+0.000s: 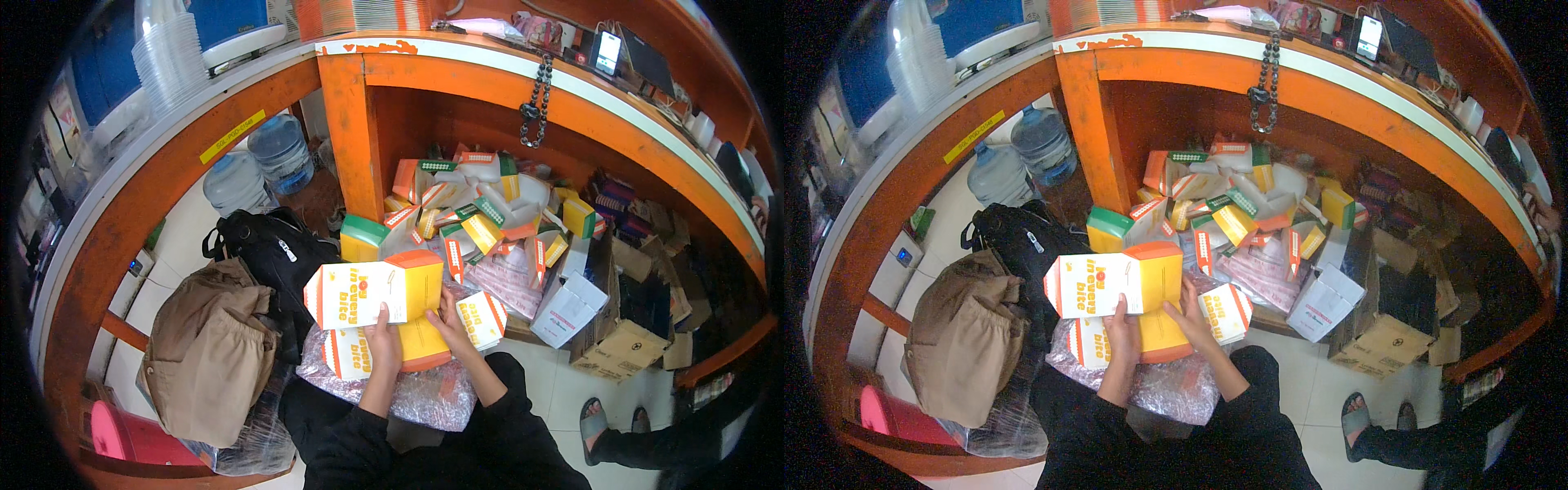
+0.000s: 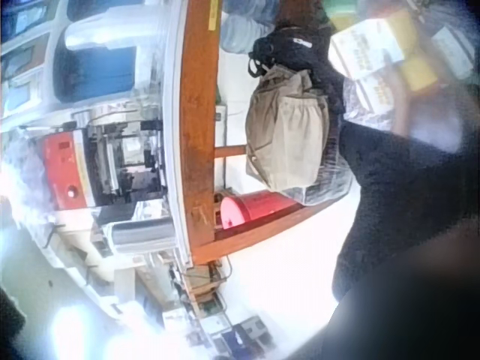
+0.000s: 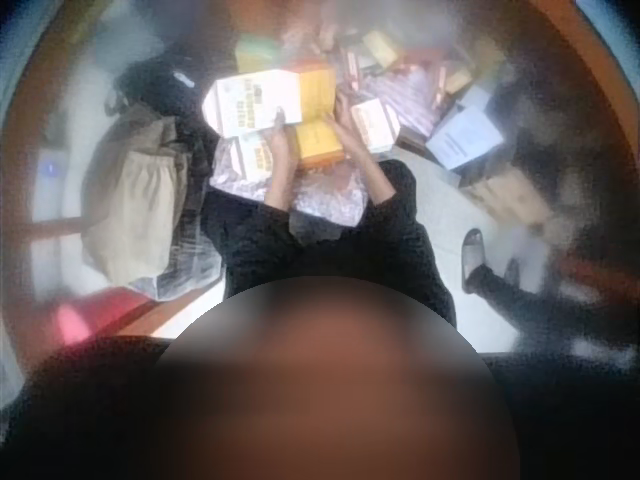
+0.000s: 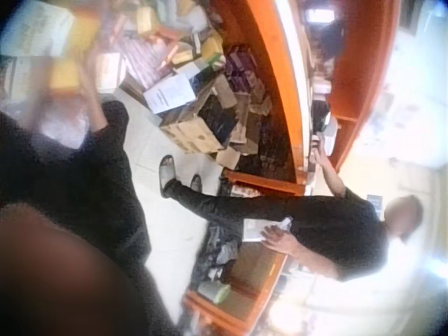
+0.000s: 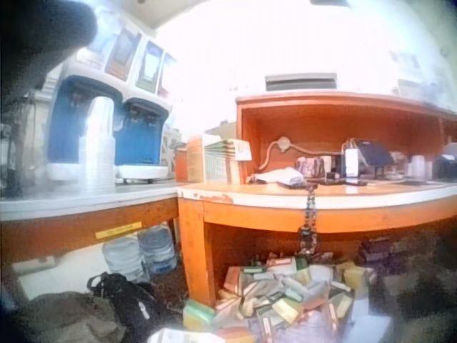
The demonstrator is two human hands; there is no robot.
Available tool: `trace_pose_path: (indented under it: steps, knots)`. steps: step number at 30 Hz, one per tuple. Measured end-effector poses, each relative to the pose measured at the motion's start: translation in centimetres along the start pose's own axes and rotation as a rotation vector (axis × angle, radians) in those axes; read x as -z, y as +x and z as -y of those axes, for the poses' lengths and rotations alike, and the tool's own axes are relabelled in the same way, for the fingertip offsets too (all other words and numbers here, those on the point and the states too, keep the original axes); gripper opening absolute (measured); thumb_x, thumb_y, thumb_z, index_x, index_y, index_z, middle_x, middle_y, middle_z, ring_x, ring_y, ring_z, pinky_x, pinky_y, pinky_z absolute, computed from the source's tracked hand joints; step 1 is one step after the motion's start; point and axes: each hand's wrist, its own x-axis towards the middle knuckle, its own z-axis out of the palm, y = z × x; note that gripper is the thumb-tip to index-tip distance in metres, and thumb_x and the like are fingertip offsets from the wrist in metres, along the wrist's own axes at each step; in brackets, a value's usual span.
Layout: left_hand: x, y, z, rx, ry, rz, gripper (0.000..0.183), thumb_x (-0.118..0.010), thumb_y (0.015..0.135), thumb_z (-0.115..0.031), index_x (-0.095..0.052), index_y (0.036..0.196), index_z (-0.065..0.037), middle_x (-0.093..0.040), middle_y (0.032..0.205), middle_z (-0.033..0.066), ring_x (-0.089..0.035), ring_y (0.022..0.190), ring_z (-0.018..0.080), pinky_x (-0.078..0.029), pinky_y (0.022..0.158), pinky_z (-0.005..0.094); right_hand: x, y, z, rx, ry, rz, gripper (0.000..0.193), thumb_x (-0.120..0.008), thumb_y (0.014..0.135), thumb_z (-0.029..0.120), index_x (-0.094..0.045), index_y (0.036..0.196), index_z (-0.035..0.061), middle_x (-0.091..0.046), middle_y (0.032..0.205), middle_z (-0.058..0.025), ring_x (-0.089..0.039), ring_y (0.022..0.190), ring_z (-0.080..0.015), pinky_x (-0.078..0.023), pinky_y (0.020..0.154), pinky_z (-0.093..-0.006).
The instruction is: The person assembles small printed cardboard boxes by hand, folding flaps and tucking tabs to form the box shape. They handle multiple boxes one at a time, then place the finished boxes into a pile on the floor.
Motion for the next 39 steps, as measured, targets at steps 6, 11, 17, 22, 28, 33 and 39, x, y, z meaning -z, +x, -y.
trace_pose_path:
  steps: [6, 11, 17, 22, 28, 33, 39]
  knots:
    - [0.8, -0.6, -1.0, 0.217, 0.021, 0.015, 0.040, -0.051, 0.090, -0.006, -0.038, 0.126, 0.004, -0.049, 0.123, 0.0121, -0.047, 0.115, 0.0216, -0.036, 0.100, 0.0358, 0.8, -0.7, -1.5, -0.220, 0.408, -0.180, 0.055, -0.053, 0.088, 0.017, -0.028, 0.135, 0.0040, -0.047, 0.124, -0.0112, -0.049, 0.112, -0.0194, -0.039, 0.096, -0.0336]
    - [1.8, -5.3, -1.0, 0.022, 0.437, -0.128, 0.038, -0.053, 0.090, -0.011, -0.044, 0.122, 0.007, -0.052, 0.118, 0.0120, -0.049, 0.106, 0.0179, -0.039, 0.091, 0.0301, 1.4, -0.7, -1.9, -0.067, 0.456, -0.065, 0.042, -0.053, 0.088, 0.019, -0.040, 0.124, 0.0024, -0.051, 0.116, -0.0090, -0.051, 0.106, -0.0163, -0.041, 0.091, -0.0314]
    - [4.2, -6.8, 0.4, 0.050, 0.713, -0.149, 0.034, -0.054, 0.091, -0.016, -0.050, 0.113, 0.010, -0.057, 0.109, 0.0145, -0.053, 0.098, 0.0190, -0.041, 0.086, 0.0305, 1.3, -0.9, -2.1, -0.148, 0.319, -0.201, 0.038, -0.058, 0.084, 0.022, -0.044, 0.114, 0.0032, -0.053, 0.110, -0.0091, -0.050, 0.103, -0.0132, -0.040, 0.091, -0.0269]
    - [6.3, -6.8, 0.3, 0.138, 0.712, -0.171, 0.036, -0.056, 0.088, -0.010, -0.044, 0.116, 0.009, -0.055, 0.111, 0.0147, -0.053, 0.100, 0.0207, -0.040, 0.089, 0.0321, 0.8, -0.3, -0.8, 0.032, 0.379, -0.096, 0.051, -0.058, 0.082, 0.021, -0.040, 0.126, 0.0036, -0.047, 0.124, -0.0103, -0.045, 0.115, -0.0150, -0.036, 0.096, -0.0265]
    - [5.1, -7.2, -1.8, -0.328, 0.918, -0.181, 0.083, -0.067, 0.074, -0.001, -0.012, 0.135, 0.005, -0.035, 0.133, 0.0216, -0.034, 0.124, 0.0271, -0.028, 0.102, 0.0375, 1.0, -0.1, 1.0, -0.146, -0.208, 0.207, 0.045, -0.066, 0.080, 0.008, -0.049, 0.122, 0.0037, -0.051, 0.121, -0.0066, -0.046, 0.114, -0.0146, -0.037, 0.096, -0.0281]
    - [3.6, -4.9, -7.2, -0.754, 1.680, -0.003, 0.079, -0.064, 0.070, -0.004, -0.025, 0.139, -0.005, -0.030, 0.141, 0.0201, -0.014, 0.136, 0.0336, -0.001, 0.107, 0.0555, 1.6, 0.5, 2.0, -0.009, -0.730, 0.277, 0.046, -0.067, 0.080, 0.023, -0.052, 0.121, 0.0073, -0.052, 0.123, -0.0105, -0.044, 0.118, -0.0243, -0.033, 0.100, -0.0358]
    - [6.3, -2.1, -7.4, -0.257, 2.388, 0.568, 0.051, -0.047, 0.085, -0.016, -0.038, 0.135, -0.011, -0.034, 0.141, 0.0140, -0.019, 0.136, 0.0310, -0.006, 0.106, 0.0604, 1.4, 0.1, 1.9, 0.081, -0.883, 0.260, 0.046, -0.066, 0.080, 0.028, -0.054, 0.120, 0.0100, -0.051, 0.125, -0.0122, -0.042, 0.119, -0.0297, -0.031, 0.101, -0.0397]
